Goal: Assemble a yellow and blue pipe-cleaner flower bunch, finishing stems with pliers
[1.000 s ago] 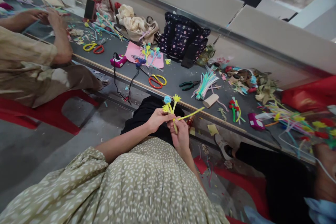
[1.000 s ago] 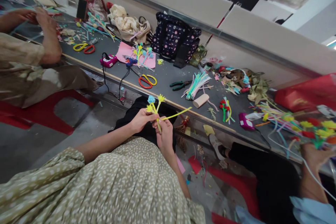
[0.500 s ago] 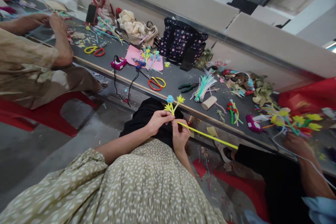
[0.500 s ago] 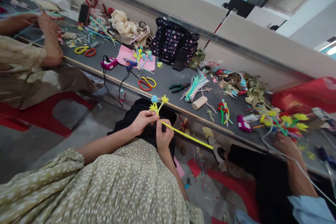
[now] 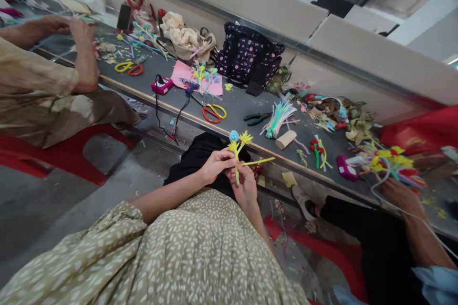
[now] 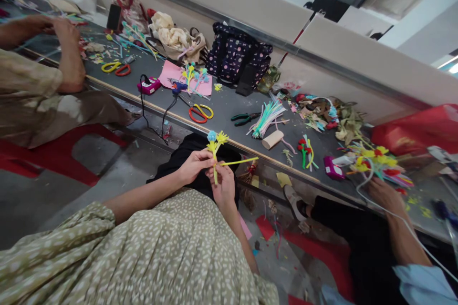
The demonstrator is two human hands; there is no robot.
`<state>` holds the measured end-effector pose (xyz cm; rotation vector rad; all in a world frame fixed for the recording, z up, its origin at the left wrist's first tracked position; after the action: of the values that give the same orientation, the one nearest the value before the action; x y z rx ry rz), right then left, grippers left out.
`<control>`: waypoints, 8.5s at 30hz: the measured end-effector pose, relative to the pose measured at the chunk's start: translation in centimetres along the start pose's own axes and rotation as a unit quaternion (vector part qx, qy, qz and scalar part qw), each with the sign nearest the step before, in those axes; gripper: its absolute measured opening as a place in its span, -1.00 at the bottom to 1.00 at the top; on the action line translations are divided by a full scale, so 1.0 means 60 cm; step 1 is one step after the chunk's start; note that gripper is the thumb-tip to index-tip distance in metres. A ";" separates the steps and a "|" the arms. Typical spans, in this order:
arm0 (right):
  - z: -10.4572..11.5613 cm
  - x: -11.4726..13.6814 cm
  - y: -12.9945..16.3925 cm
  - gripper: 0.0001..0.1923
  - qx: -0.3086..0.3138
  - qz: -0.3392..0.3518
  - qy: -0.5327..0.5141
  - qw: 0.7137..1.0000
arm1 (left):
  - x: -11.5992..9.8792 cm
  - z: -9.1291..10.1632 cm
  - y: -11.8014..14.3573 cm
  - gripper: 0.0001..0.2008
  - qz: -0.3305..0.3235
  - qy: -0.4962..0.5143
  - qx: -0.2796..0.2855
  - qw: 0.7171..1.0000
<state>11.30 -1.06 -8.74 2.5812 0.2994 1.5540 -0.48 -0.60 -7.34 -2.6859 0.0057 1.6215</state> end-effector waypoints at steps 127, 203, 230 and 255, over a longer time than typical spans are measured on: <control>-0.001 0.017 0.010 -0.88 -0.039 0.194 0.139 0.970 | -0.005 -0.005 -0.005 -0.71 0.020 -0.007 -0.093 0.995; 0.000 0.018 0.017 -0.90 -0.069 0.485 0.405 0.772 | -0.009 -0.015 0.001 -0.83 0.024 -0.009 -0.120 0.992; 0.002 0.022 0.017 -0.86 -0.094 0.430 0.370 0.818 | -0.001 -0.016 0.002 -0.72 0.044 0.024 -0.097 0.994; -0.002 0.002 -0.002 -0.84 -0.042 0.188 0.126 0.973 | 0.000 -0.014 0.000 -0.68 0.048 0.009 -0.065 0.997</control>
<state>11.23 -0.90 -8.60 2.4780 -0.2474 1.9722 0.27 -0.60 -6.96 -2.8389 0.0292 1.6802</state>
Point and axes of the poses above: each hand's wrist, its own y-axis away from the middle knuckle, its own z-axis out of the back of the hand, x = y × z, the point moved 2 cm from there along -y, towards the middle knuckle, and after that the axes turned 5 degrees about -x, right-handed, at the moved point
